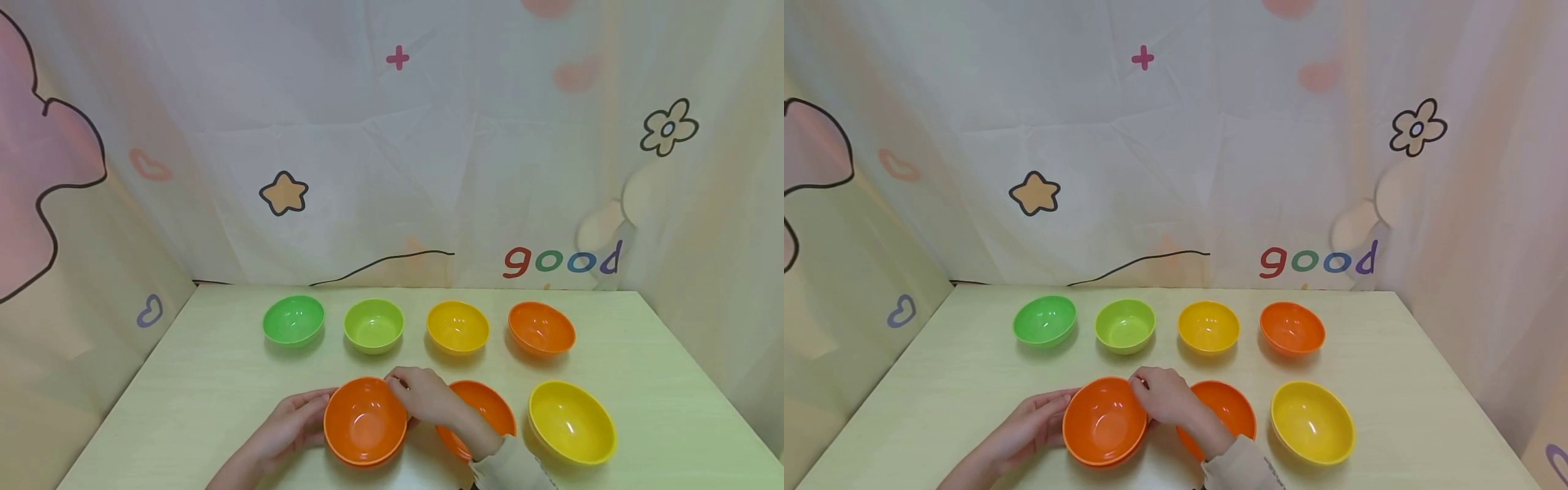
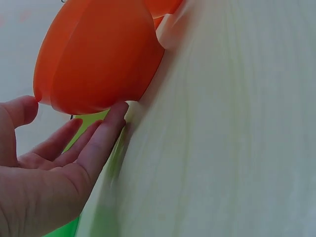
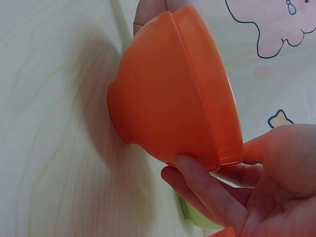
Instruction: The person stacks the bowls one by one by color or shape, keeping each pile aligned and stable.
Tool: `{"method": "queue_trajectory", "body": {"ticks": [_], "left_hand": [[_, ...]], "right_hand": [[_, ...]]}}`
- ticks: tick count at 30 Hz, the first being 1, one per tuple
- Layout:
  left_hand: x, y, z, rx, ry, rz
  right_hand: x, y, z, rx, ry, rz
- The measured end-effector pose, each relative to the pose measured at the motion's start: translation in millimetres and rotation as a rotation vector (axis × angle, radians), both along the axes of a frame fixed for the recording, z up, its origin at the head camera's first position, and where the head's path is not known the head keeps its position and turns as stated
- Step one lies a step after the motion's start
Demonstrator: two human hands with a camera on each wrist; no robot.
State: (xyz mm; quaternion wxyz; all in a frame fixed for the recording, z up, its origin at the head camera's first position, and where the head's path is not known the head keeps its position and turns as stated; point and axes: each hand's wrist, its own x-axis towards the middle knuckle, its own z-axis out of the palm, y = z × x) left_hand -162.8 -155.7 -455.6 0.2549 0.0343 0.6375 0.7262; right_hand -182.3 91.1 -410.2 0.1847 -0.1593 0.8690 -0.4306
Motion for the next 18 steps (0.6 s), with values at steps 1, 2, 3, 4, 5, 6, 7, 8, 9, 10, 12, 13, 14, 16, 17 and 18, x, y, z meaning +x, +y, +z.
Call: {"method": "queue_trajectory", "body": {"ticks": [1,2,3,4,5,6,7,8,9,10,12,13,14,16,17,18], "left_hand": [[0.2,0.0,0.0,0.009,-0.006,-0.006],[0.3,-0.1,-0.1,0.018,-0.014,-0.009],[0.4,-0.2,-0.2,0.018,-0.020,-0.012],[0.5,-0.2,-0.1,0.017,-0.025,-0.015],[0.6,-0.4,0.1,0.013,-0.029,-0.018],[0.6,-0.7,0.2,0.009,-0.032,-0.021],[0.6,-0.9,0.5,0.007,-0.035,-0.025],[0.7,-1.0,0.7,0.004,-0.036,-0.028],[0.8,-1.1,1.0,0.002,-0.037,-0.033],[0.9,-1.2,1.3,0.001,-0.038,-0.036],[1.1,-1.3,1.8,0.000,-0.041,-0.040],[1.2,-1.3,2.0,0.001,-0.043,-0.042],[1.2,-1.3,2.2,0.001,-0.047,-0.043],[1.2,-1.5,2.6,0.001,-0.051,-0.042],[1.2,-1.5,2.8,0.001,-0.052,-0.042],[1.2,-1.6,3.0,0.001,-0.053,-0.042]], "right_hand": [[0.0,-0.1,0.1,0.001,0.000,-0.002],[0.1,-0.1,0.0,0.002,0.001,-0.001],[0.3,0.0,0.1,0.001,0.003,-0.002],[0.2,-0.1,0.0,0.002,0.003,-0.003],[0.3,-0.1,-0.1,0.002,0.003,-0.003],[0.1,-0.1,-0.2,0.003,0.002,-0.003],[0.1,-0.1,-0.1,0.003,0.001,-0.004],[-0.1,-0.1,-0.2,0.004,-0.001,-0.003],[-0.2,-0.1,-0.1,0.004,-0.002,-0.003],[-0.2,-0.1,-0.1,0.003,-0.003,-0.003],[-0.2,0.0,0.1,0.002,-0.004,-0.004],[0.0,0.0,0.2,0.000,-0.005,-0.004],[0.2,0.0,0.3,-0.001,-0.005,-0.005],[0.3,0.0,0.1,-0.002,-0.007,-0.005],[0.3,-0.1,0.2,-0.003,-0.008,-0.006],[0.2,-0.1,0.3,-0.004,-0.009,-0.006]]}}
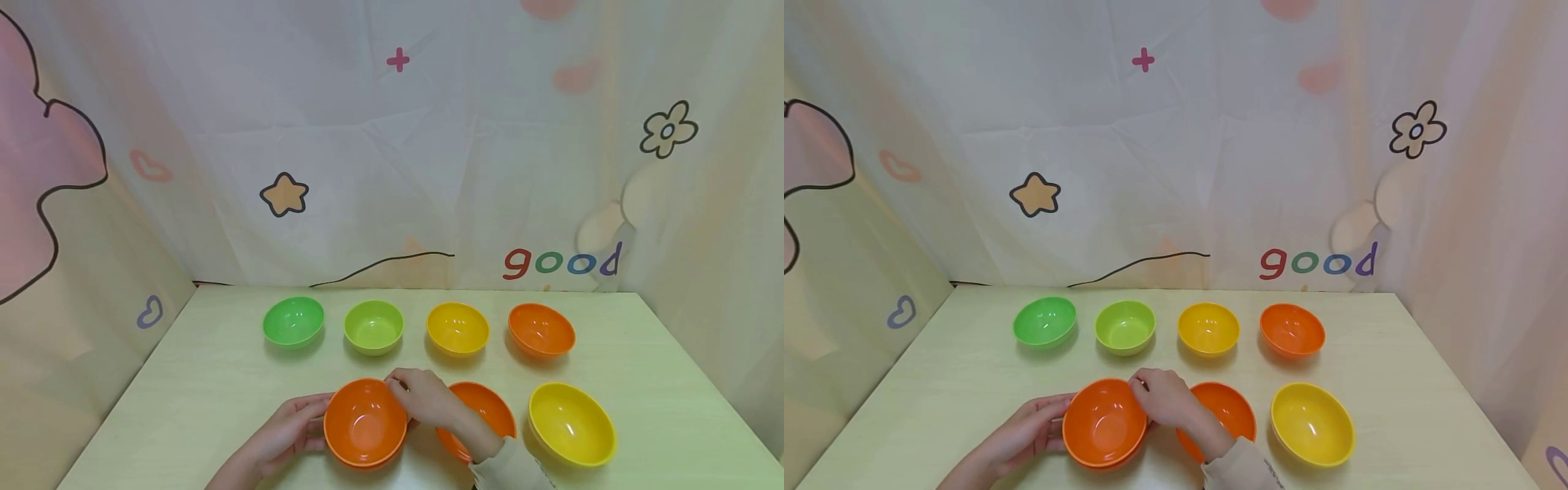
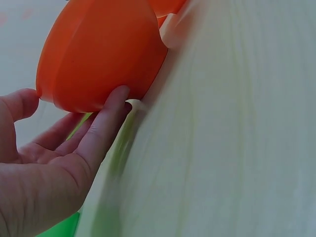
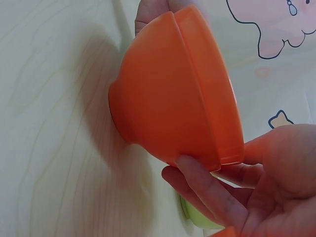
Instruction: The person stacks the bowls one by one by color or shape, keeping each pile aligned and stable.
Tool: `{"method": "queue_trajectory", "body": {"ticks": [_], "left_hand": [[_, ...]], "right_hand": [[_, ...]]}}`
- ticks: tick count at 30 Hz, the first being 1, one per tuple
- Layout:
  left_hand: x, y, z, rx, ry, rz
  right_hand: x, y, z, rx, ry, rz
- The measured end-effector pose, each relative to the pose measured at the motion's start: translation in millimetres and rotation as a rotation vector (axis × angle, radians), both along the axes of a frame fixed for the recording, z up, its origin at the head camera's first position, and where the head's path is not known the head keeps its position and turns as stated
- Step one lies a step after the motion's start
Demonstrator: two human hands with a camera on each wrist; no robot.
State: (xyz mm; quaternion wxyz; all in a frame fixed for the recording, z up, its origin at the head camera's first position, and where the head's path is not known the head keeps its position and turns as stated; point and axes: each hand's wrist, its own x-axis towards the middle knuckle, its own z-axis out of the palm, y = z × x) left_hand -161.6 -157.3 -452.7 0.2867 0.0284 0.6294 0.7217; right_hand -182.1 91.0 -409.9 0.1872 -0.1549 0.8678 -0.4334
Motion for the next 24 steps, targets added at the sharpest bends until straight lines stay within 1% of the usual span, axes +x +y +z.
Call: {"method": "queue_trajectory", "body": {"ticks": [14,19,24], "left_hand": [[0.5,-0.4,-1.4,0.005,0.003,-0.002],[0.0,-0.4,-1.2,0.000,-0.004,-0.002],[-0.1,-0.1,-0.5,0.006,-0.003,-0.006]], "right_hand": [[0.6,0.1,0.4,0.014,0.007,0.000],[1.5,2.1,3.9,0.030,0.047,0.008],[0.9,6.7,11.0,0.033,0.111,0.015]]}}
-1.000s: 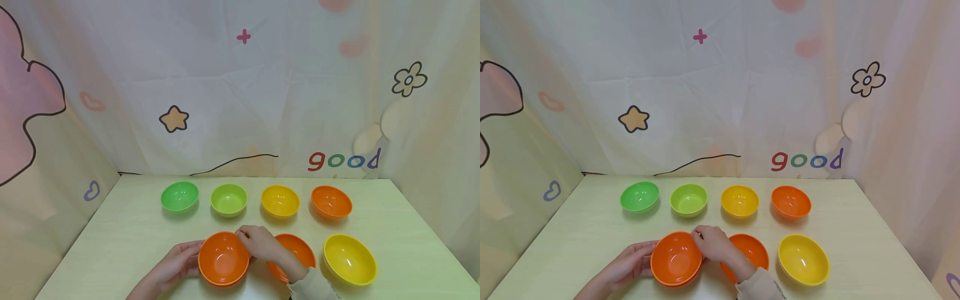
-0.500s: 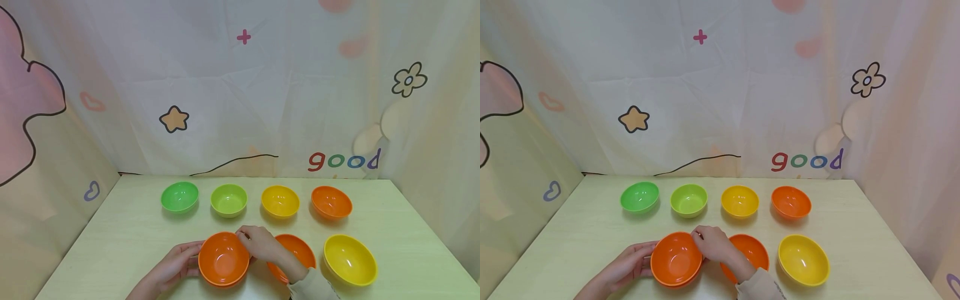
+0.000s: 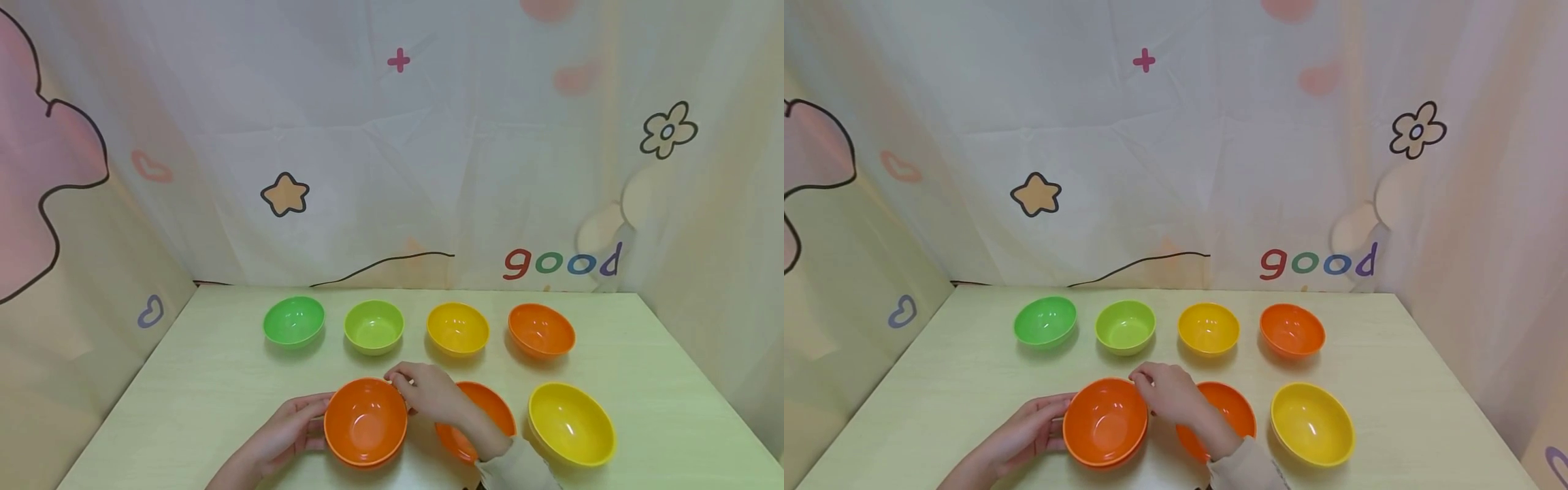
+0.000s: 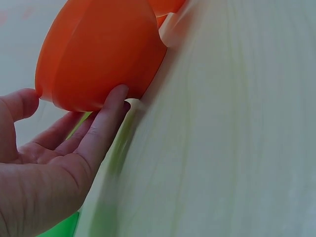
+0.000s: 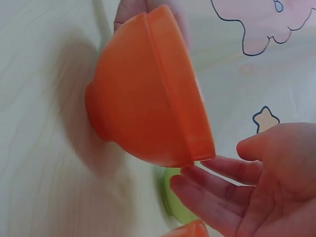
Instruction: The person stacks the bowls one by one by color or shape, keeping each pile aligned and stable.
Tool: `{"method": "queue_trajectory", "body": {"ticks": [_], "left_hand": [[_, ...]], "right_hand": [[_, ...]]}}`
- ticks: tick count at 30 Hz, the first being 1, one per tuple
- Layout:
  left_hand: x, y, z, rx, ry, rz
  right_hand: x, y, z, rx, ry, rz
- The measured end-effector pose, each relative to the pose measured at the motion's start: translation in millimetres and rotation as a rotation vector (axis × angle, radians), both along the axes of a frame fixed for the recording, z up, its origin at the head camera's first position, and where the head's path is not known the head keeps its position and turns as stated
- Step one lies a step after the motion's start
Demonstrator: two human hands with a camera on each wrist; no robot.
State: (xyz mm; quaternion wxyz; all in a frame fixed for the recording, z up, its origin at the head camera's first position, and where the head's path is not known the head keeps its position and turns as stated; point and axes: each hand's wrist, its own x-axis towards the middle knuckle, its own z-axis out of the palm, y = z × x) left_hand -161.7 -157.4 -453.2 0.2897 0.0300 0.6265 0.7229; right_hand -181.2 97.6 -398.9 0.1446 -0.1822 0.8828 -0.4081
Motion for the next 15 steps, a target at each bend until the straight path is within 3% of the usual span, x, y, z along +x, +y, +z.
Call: {"method": "queue_trajectory", "body": {"ticks": [9,15], "left_hand": [[0.1,1.5,0.6,0.015,0.020,-0.003],[0.1,1.0,0.2,0.005,0.003,0.001]], "right_hand": [[-2.0,9.4,1.7,0.074,0.177,0.006],[-0.6,17.6,-0.9,0.054,0.248,-0.024]]}}
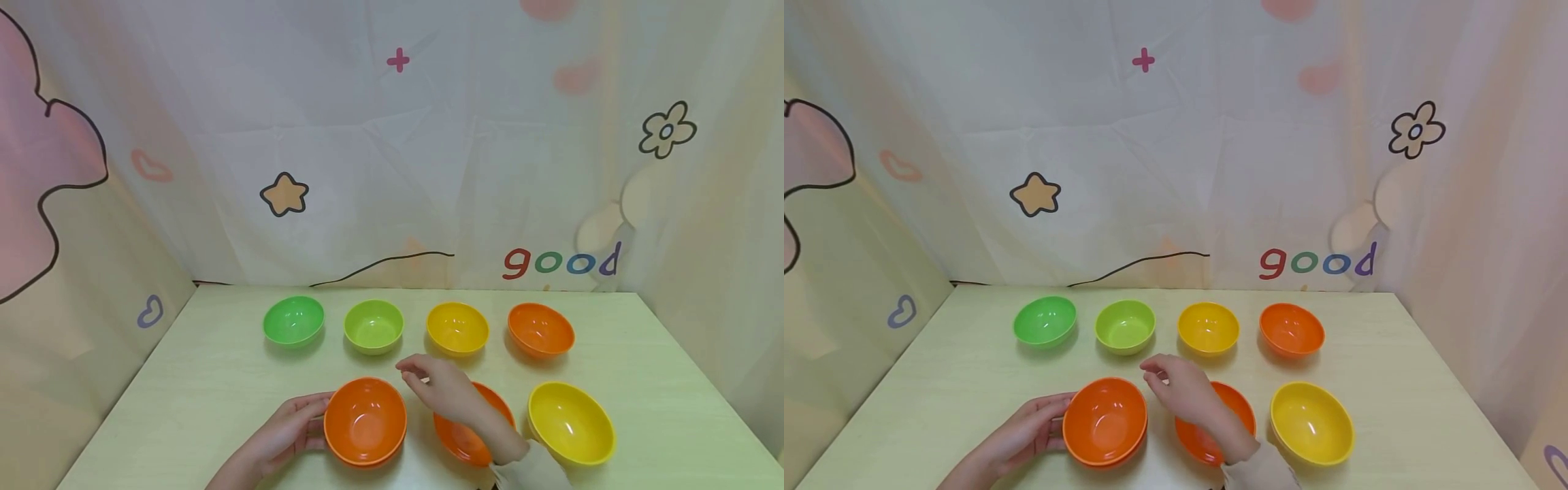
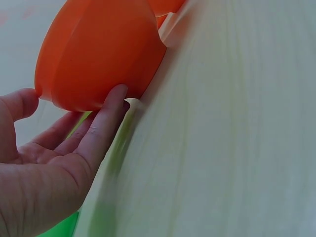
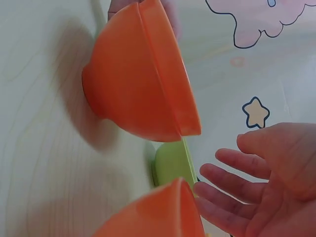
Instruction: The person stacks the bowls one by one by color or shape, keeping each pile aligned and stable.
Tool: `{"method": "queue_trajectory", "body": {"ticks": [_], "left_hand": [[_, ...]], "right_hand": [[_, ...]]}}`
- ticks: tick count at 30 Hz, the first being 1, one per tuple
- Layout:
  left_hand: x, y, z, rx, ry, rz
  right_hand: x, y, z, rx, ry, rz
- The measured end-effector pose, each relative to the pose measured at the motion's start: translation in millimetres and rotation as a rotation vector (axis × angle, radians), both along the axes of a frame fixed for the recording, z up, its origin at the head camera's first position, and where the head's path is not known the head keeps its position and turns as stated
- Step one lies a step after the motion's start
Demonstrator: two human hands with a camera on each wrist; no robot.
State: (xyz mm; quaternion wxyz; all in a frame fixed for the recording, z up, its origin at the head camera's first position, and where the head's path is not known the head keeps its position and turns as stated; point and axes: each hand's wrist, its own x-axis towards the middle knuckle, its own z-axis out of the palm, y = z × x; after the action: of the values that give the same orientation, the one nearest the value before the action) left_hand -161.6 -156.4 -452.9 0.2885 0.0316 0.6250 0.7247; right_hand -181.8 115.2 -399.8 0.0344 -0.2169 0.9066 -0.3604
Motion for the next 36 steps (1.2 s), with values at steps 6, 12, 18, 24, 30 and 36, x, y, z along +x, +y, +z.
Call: {"method": "queue_trajectory", "body": {"ticks": [6,12,18,24,30,36], "left_hand": [[-0.7,-0.5,-1.0,-0.004,0.001,-0.003],[0.2,-1.2,-1.3,0.020,0.000,-0.013],[0.7,-2.1,-1.7,0.032,-0.004,-0.018],[0.7,-2.2,-2.3,0.041,-0.006,-0.018],[0.9,-2.2,-3.0,0.043,-0.002,-0.018],[0.9,-2.4,-2.2,0.035,-0.004,-0.014]], "right_hand": [[3.2,9.5,2.5,-0.026,0.065,-0.027],[5.7,19.6,3.7,0.006,0.112,-0.107],[8.2,31.1,4.5,0.054,0.150,-0.162],[9.9,40.7,4.3,0.086,0.156,-0.213],[12.0,50.2,4.2,0.118,0.185,-0.246],[12.4,60.3,-0.3,0.162,0.194,-0.254]]}}
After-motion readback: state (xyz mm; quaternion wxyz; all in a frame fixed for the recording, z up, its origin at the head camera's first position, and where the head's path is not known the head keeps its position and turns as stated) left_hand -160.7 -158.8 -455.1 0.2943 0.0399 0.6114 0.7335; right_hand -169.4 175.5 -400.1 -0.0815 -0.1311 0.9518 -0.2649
